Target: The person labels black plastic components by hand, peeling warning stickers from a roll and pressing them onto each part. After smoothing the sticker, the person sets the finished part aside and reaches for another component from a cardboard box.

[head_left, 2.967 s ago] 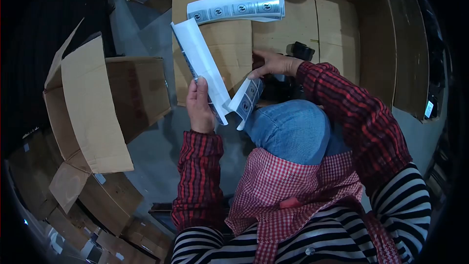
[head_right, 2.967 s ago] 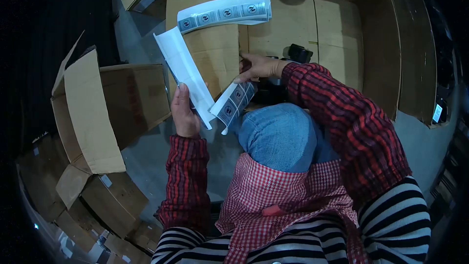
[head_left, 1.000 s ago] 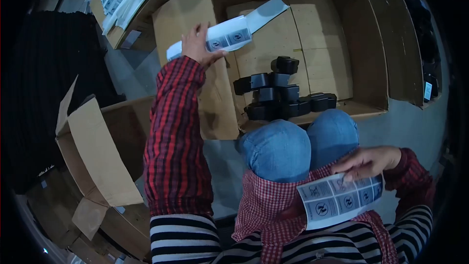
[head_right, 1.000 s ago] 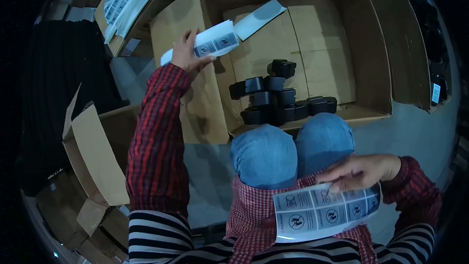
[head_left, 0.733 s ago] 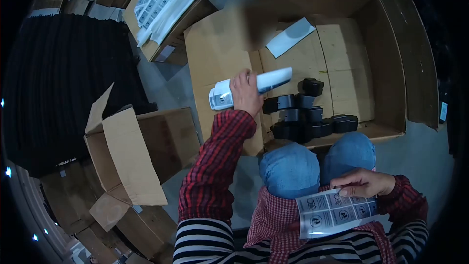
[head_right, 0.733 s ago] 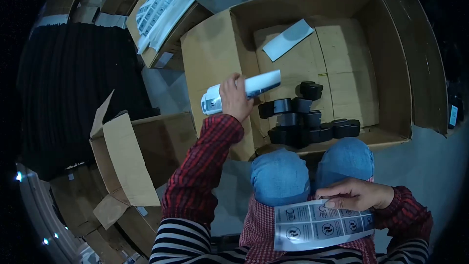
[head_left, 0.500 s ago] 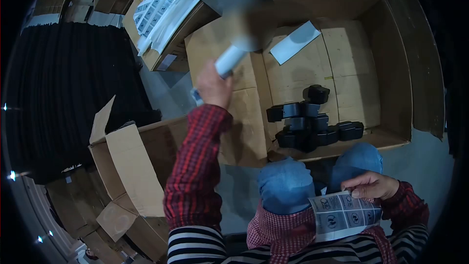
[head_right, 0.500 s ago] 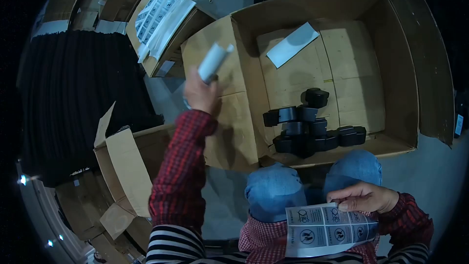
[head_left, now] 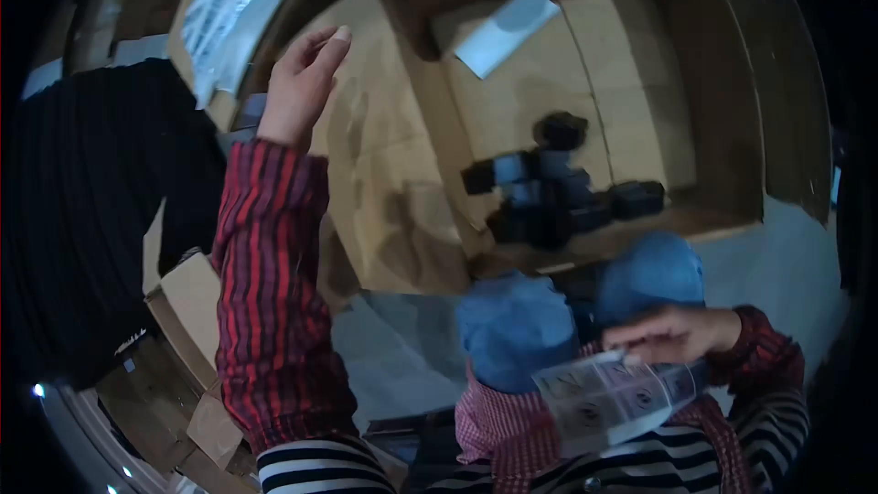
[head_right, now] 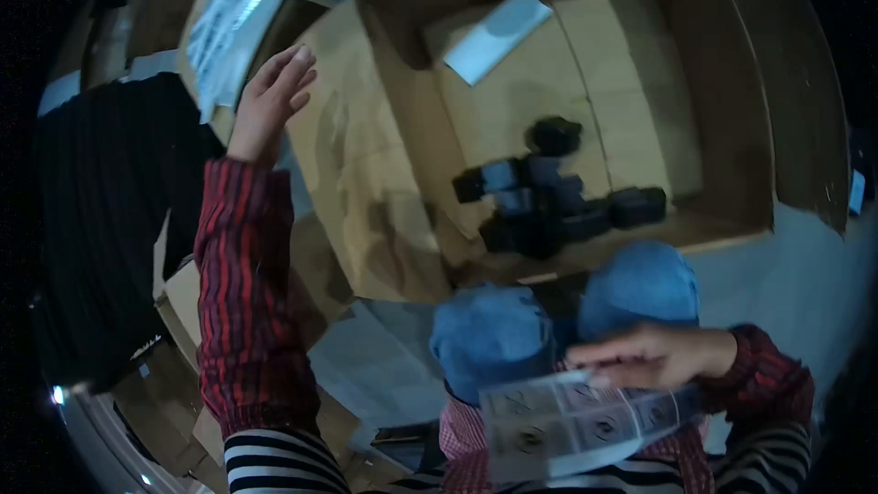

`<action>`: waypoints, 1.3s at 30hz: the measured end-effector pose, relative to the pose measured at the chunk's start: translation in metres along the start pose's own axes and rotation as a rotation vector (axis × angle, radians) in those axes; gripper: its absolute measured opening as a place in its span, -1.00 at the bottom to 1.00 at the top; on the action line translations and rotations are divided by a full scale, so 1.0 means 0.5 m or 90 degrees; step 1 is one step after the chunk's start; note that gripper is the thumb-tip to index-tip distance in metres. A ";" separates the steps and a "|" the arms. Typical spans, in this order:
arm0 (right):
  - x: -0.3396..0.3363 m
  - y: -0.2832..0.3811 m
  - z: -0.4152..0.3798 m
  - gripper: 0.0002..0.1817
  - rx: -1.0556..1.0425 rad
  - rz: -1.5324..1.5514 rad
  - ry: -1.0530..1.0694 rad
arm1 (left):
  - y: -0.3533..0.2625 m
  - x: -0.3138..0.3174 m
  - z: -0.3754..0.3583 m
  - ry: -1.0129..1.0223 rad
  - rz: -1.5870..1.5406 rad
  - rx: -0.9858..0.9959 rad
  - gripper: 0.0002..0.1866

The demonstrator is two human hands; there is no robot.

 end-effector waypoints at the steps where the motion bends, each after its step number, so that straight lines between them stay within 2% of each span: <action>1: 0.006 0.006 0.006 -0.56 -0.034 -0.112 -0.027 | -0.038 0.067 -0.078 0.155 -0.125 -0.086 -0.30; 3: 0.014 0.033 0.021 -0.59 -0.067 -0.335 -0.074 | -0.074 0.166 -0.220 0.380 -0.173 -0.146 -0.27; 4: 0.007 0.050 0.029 -0.60 -0.079 -0.455 -0.086 | -0.077 0.210 -0.288 0.428 -0.187 -0.154 -0.27; 5: 0.001 0.055 0.034 -0.60 -0.074 -0.458 -0.103 | -0.074 0.250 -0.351 0.469 -0.195 -0.158 -0.26; 7: -0.007 0.057 0.045 -0.63 -0.109 -0.478 -0.033 | -0.077 0.285 -0.438 0.432 -0.151 -0.025 -0.21; 8: -0.017 0.046 0.047 -0.64 -0.120 -0.461 -0.028 | -0.091 0.281 -0.457 0.435 -0.150 -0.028 -0.21; 10: -0.064 0.055 0.071 -0.64 -0.077 -0.295 0.121 | -0.119 0.270 -0.485 0.478 -0.191 -0.188 -0.10; 11: -0.101 0.067 0.086 -0.63 0.045 -0.249 0.196 | -0.124 0.277 -0.497 0.472 -0.126 -0.101 -0.10; 12: -0.144 0.063 0.099 -0.62 0.113 -0.136 0.107 | -0.130 0.286 -0.501 0.469 -0.126 -0.102 -0.10; 13: -0.197 0.047 0.115 -0.60 0.181 -0.024 0.019 | -0.142 0.295 -0.504 0.451 -0.023 0.003 -0.12; 14: -0.284 0.008 0.149 -0.54 0.077 -0.144 -0.057 | -0.150 0.306 -0.509 0.431 0.080 0.104 -0.13; 15: -0.365 -0.037 0.184 -0.37 0.095 -0.203 -0.207 | -0.145 0.321 -0.520 0.436 0.049 0.150 -0.18; 17: -0.490 -0.132 0.233 -0.20 0.153 -0.866 -0.398 | -0.148 0.327 -0.525 0.460 0.103 0.165 -0.21; 18: -0.489 -0.138 0.252 -0.20 0.153 -0.863 -0.395 | -0.146 0.332 -0.523 0.486 0.161 0.182 -0.23; 20: -0.456 -0.164 0.301 -0.12 0.184 -1.198 -0.073 | -0.133 0.333 -0.517 0.485 0.132 0.201 -0.27; 22: -0.472 -0.238 0.330 -0.15 0.178 -1.197 -0.068 | -0.131 0.336 -0.520 0.484 0.098 0.221 -0.31; 24: -0.505 -0.268 0.342 -0.17 0.163 -1.221 -0.066 | -0.133 0.343 -0.521 0.430 0.136 0.238 -0.38; 26: -0.535 -0.271 0.319 -0.24 0.182 -1.150 -0.132 | -0.132 0.349 -0.524 0.394 0.136 0.246 -0.40; 28: -0.575 -0.245 0.254 -0.30 0.197 -1.107 -0.330 | -0.128 0.351 -0.528 0.370 0.139 0.256 -0.42; 30: -0.567 -0.179 0.168 -0.26 0.176 -0.948 -0.560 | -0.123 0.350 -0.534 0.356 0.152 0.270 -0.46; 32: -0.504 -0.094 0.069 -0.21 0.197 -0.786 -0.590 | -0.126 0.345 -0.535 0.341 0.141 0.300 -0.48; 34: -0.425 -0.054 -0.031 -0.22 0.056 -0.729 -0.634 | -0.124 0.348 -0.550 0.312 0.069 0.363 -0.55; 36: -0.374 -0.083 -0.123 -0.22 -0.022 -0.870 -0.587 | -0.134 0.337 -0.579 0.350 0.069 0.366 -0.57; 37: -0.346 -0.104 -0.157 -0.20 0.137 -0.899 -0.454 | -0.143 0.335 -0.595 0.382 0.070 0.352 -0.58; 38: -0.339 -0.101 -0.187 -0.20 0.130 -0.903 -0.464 | -0.157 0.329 -0.613 0.402 0.069 0.279 -0.56; 39: -0.339 -0.103 -0.208 -0.21 0.167 -0.874 -0.527 | -0.154 0.327 -0.633 0.402 0.046 0.268 -0.57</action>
Point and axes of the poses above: each hand's wrist, its own z-axis towards the middle knuckle, its own x-axis out of the palm, y = z × x, the point moved 2 cm from there along z, towards the middle knuckle, and after that the axes turned 1 degree about z, right-handed, at the moved point
